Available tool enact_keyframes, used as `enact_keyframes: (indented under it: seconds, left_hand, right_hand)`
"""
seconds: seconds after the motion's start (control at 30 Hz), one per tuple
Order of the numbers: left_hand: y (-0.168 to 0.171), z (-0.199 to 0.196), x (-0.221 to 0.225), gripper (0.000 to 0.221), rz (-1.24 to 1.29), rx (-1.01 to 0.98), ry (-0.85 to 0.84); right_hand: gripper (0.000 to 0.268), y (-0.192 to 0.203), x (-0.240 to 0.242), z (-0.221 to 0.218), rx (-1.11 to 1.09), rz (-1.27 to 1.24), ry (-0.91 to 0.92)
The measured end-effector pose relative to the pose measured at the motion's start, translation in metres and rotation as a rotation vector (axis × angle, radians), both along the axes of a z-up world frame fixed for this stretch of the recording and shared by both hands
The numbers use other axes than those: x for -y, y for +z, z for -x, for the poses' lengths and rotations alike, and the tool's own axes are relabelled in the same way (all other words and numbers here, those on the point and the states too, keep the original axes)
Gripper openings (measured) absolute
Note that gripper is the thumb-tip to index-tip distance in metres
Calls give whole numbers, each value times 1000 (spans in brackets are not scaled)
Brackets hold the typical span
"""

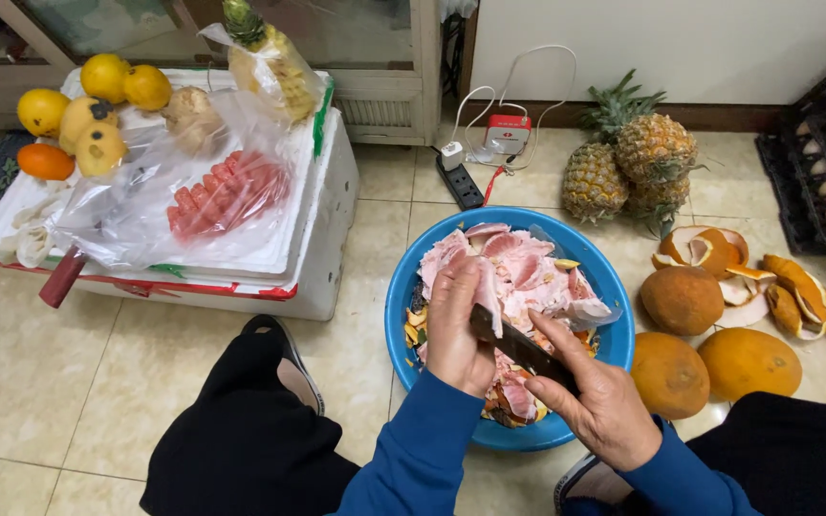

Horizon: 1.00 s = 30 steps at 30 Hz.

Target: Peeling a pomelo by removing the outer rind and inner membranes from the segments

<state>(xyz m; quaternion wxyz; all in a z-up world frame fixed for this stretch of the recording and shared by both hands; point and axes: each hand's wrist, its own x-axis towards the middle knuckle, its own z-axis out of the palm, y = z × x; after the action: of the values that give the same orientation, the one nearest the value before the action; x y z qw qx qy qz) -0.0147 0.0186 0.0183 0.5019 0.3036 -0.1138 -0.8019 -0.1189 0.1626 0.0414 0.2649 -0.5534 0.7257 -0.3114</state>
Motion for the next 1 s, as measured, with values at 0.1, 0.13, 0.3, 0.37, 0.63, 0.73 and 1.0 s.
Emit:
enact_keyframes:
  seconds: [0.1, 0.13, 0.3, 0.37, 0.63, 0.73, 1.0]
  left_hand:
    - [1, 7, -9, 7, -6, 84, -17]
    - [3, 7, -15, 7, -7, 82, -23]
    - [21, 8, -33, 16, 87, 196, -189]
    - [24, 6, -32, 18, 81, 174, -230]
    - [12, 2, -28, 6, 99, -103, -401]
    - [18, 0, -28, 10, -37, -46, -468]
    - [13, -10, -27, 13, 5, -208, -723]
  right_hand:
    - [74, -5, 1, 3, 49, 91, 35]
    - [74, -1, 1, 2, 47, 90, 29]
    - [66, 10, 6, 3, 249, 139, 69]
    - [64, 10, 5, 9, 275, 119, 77]
    - [57, -4, -4, 33, 668, 45, -143]
    - [58, -11, -2, 38, 811, 215, -103]
    - [43, -11, 12, 43, 786, 490, -245]
